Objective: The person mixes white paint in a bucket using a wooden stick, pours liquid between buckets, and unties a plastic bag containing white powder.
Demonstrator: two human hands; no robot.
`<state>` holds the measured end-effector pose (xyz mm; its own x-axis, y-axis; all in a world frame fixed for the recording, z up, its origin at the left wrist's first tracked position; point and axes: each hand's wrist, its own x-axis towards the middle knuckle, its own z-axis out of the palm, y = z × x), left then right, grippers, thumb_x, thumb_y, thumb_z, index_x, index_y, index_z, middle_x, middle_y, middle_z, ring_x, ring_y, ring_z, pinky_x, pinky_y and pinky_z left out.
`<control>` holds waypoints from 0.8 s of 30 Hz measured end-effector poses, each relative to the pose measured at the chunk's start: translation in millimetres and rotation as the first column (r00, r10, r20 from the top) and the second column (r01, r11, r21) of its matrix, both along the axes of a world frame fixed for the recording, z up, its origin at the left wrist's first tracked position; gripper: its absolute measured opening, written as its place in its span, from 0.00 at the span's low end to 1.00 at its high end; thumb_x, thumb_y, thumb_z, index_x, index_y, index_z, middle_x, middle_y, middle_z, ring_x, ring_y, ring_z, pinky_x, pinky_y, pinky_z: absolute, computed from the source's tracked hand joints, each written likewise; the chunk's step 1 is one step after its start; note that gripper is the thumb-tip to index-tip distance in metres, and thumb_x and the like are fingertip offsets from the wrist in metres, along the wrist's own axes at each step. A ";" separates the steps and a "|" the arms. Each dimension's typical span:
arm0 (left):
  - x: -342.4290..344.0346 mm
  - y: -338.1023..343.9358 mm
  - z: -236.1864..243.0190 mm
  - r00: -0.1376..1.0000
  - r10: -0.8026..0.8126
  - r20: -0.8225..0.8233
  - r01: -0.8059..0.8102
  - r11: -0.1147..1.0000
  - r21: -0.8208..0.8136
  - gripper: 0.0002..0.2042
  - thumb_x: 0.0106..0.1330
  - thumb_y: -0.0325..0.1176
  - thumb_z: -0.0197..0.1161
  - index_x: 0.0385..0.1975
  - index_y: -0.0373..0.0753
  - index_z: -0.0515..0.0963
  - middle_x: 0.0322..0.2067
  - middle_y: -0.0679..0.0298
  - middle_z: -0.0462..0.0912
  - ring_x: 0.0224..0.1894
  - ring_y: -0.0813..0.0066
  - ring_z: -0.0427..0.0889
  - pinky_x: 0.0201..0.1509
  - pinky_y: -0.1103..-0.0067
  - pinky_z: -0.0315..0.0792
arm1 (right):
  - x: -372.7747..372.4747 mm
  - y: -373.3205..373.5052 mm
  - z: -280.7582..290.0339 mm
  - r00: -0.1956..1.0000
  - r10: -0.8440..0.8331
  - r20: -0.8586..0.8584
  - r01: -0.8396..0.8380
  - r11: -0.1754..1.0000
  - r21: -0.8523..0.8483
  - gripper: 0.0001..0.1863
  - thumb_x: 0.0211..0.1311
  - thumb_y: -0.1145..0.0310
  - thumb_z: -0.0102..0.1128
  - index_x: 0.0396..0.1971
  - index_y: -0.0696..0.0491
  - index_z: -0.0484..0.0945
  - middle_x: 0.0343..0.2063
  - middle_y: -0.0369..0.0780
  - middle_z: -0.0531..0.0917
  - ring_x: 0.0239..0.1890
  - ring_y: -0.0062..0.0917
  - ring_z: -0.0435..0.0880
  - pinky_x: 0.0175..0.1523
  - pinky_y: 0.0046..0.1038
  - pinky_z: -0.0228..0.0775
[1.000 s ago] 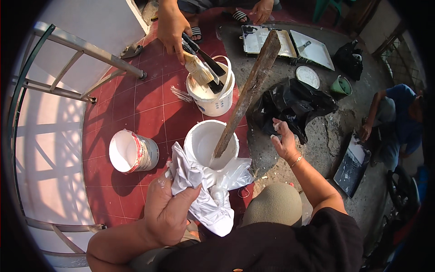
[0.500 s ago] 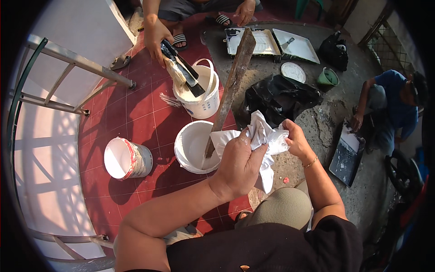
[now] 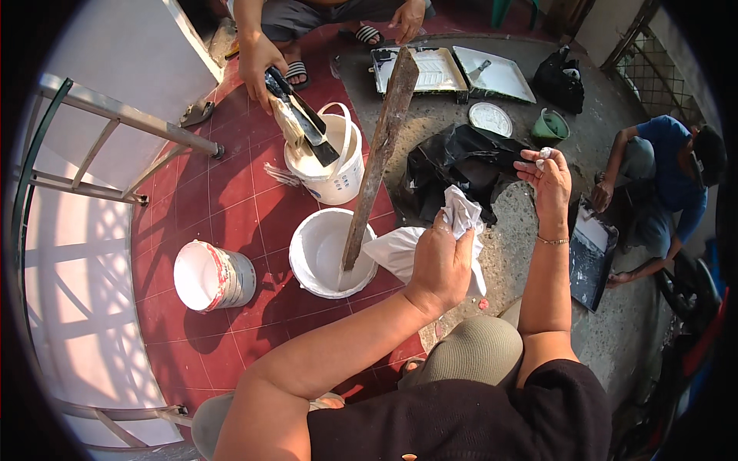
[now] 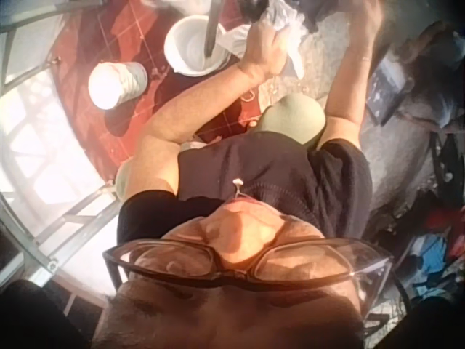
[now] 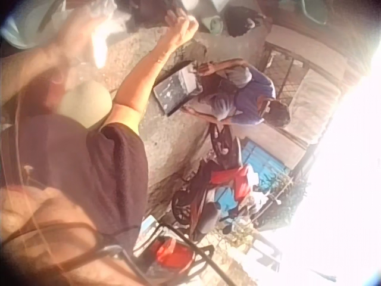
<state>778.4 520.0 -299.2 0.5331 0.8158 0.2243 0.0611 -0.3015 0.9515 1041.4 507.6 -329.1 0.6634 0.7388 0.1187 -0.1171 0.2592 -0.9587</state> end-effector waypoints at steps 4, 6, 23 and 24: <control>16.0 1.8 5.5 0.993 -0.006 0.116 0.007 1.000 -0.003 0.09 0.65 0.28 0.50 0.37 0.26 0.70 0.27 0.41 0.77 0.32 0.42 0.76 0.34 0.63 0.68 | -0.6 -18.8 16.2 1.000 0.018 -0.012 -0.017 0.998 0.065 0.05 0.61 0.72 0.45 0.36 0.53 0.70 0.38 0.45 0.82 0.33 0.32 0.85 0.40 0.29 0.77; 22.5 0.9 6.4 0.993 -0.008 0.120 0.021 0.994 -0.106 0.10 0.65 0.28 0.50 0.37 0.25 0.69 0.28 0.40 0.77 0.34 0.41 0.77 0.35 0.62 0.69 | 1.4 -30.5 16.6 0.999 0.048 -0.020 -0.047 0.997 0.069 0.06 0.62 0.72 0.45 0.36 0.53 0.70 0.38 0.46 0.82 0.33 0.32 0.85 0.40 0.29 0.77; 50.3 27.0 -192.3 0.898 -0.056 -0.436 -0.008 0.990 -0.144 0.14 0.63 0.33 0.55 0.42 0.29 0.71 0.36 0.39 0.79 0.44 0.43 0.78 0.47 0.59 0.71 | -24.8 -28.8 -23.7 0.979 0.192 -0.071 -0.203 0.950 -0.239 0.06 0.60 0.75 0.45 0.37 0.55 0.69 0.36 0.42 0.82 0.30 0.27 0.85 0.35 0.25 0.78; 52.0 28.3 -190.7 0.884 -0.045 -0.465 -0.043 0.983 -0.177 0.14 0.62 0.33 0.55 0.42 0.29 0.71 0.36 0.39 0.79 0.44 0.43 0.78 0.48 0.59 0.71 | -26.3 -28.2 -22.3 0.980 0.189 -0.054 -0.197 0.943 -0.269 0.07 0.59 0.75 0.45 0.37 0.55 0.69 0.36 0.42 0.82 0.30 0.27 0.85 0.35 0.25 0.78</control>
<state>830.4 548.3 -489.9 0.5403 0.8180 -0.1975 0.5095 -0.1313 0.8504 1015.1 479.3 -351.4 0.5051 0.8546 -0.1203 -0.1657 -0.0407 -0.9853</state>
